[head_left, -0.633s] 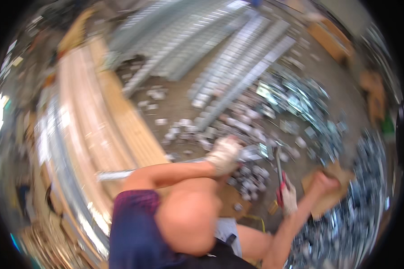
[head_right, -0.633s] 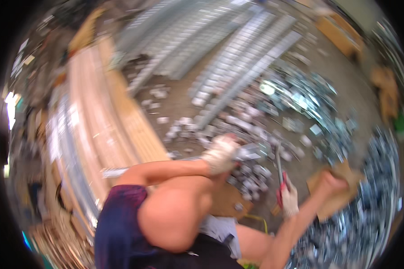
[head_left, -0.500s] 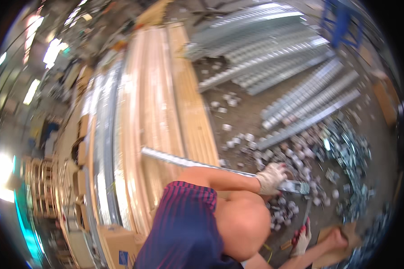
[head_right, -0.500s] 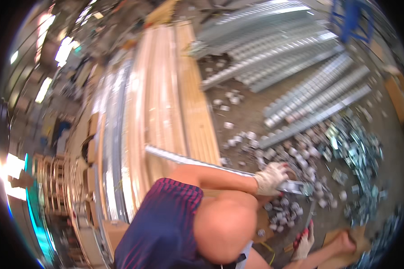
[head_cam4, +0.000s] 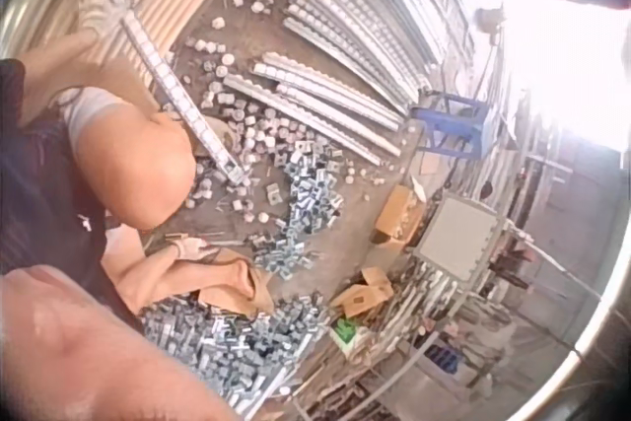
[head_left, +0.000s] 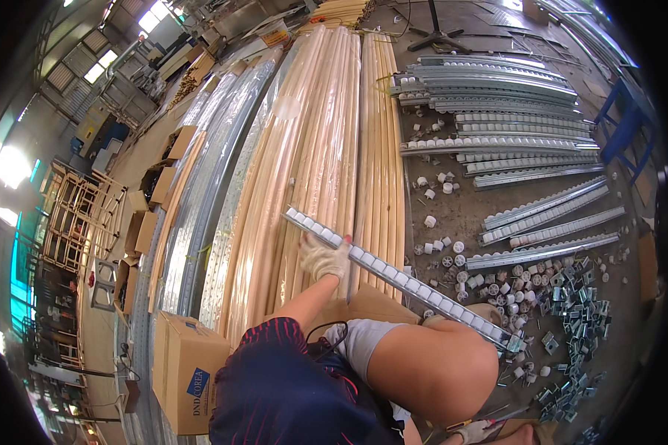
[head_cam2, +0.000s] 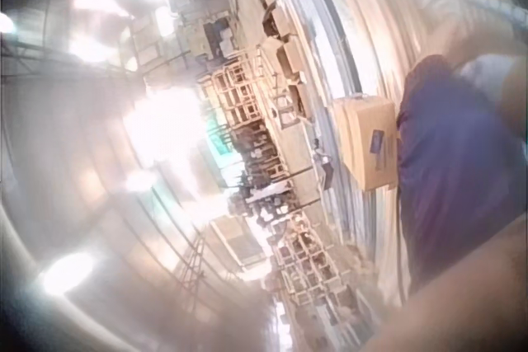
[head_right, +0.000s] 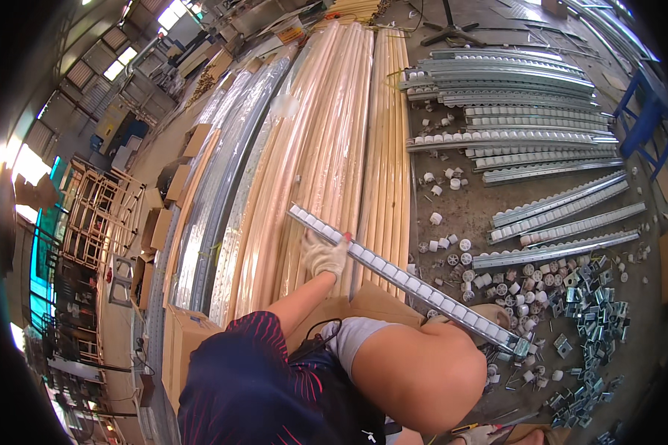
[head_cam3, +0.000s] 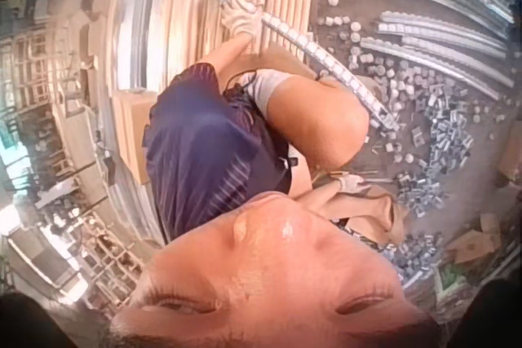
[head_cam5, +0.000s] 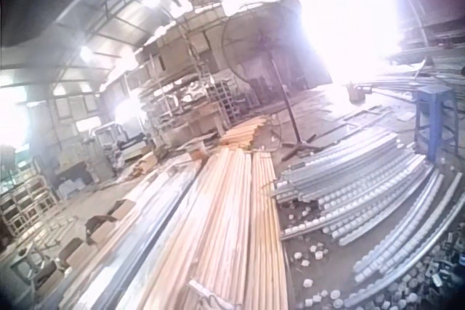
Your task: The person inserts small metal components into holes along a long metal rail while sitting on the floor, using a small hammer and a punch to tap each part into place.
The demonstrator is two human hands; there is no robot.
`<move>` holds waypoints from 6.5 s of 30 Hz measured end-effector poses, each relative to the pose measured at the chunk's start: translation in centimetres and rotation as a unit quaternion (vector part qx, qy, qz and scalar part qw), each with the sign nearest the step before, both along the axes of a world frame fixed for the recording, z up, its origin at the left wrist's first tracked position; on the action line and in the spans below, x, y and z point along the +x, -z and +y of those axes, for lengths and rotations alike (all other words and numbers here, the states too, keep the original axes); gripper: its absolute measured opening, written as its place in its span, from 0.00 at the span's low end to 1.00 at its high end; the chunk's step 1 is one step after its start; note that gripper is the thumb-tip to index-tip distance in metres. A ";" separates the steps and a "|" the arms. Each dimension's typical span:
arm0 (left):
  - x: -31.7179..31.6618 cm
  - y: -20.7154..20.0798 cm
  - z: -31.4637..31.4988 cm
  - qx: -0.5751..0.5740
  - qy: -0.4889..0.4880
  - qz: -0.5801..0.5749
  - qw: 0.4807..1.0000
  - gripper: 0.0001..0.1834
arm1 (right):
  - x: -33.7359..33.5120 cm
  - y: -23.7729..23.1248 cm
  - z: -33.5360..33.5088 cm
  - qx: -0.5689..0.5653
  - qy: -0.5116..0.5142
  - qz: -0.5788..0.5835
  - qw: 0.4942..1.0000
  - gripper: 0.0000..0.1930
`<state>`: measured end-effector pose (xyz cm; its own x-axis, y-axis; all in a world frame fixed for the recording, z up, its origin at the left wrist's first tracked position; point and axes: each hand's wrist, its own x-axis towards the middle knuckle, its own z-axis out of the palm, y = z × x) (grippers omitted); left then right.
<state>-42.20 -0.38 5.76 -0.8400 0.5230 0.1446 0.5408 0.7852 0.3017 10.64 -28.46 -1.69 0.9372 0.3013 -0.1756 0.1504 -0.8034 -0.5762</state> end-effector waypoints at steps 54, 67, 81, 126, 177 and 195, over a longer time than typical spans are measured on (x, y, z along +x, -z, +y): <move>25.7 -4.0 9.0 -0.509 0.599 -0.241 0.569 0.34 | 15.5 -1.1 4.9 -0.175 -0.145 -0.248 0.942 0.31; 19.6 4.4 9.9 -0.427 0.688 -0.196 0.553 0.33 | 25.2 -0.9 9.8 -0.342 -0.395 -0.275 0.807 0.12; 38.1 2.7 4.5 -0.152 0.880 -0.117 0.434 0.44 | 7.3 -0.6 10.9 0.272 -0.005 0.468 0.841 0.19; 37.7 1.6 5.0 -0.279 0.824 -0.217 0.443 0.30 | 10.8 -5.6 18.8 0.239 -0.088 0.153 0.955 0.27; 35.8 -3.6 3.1 -0.441 0.783 -0.209 0.384 0.37 | -3.3 -1.6 14.5 0.317 -0.137 0.321 0.882 0.18; 35.7 -3.9 3.8 -0.428 0.766 -0.277 0.391 0.38 | -7.0 3.2 11.6 0.394 0.100 0.222 0.886 0.20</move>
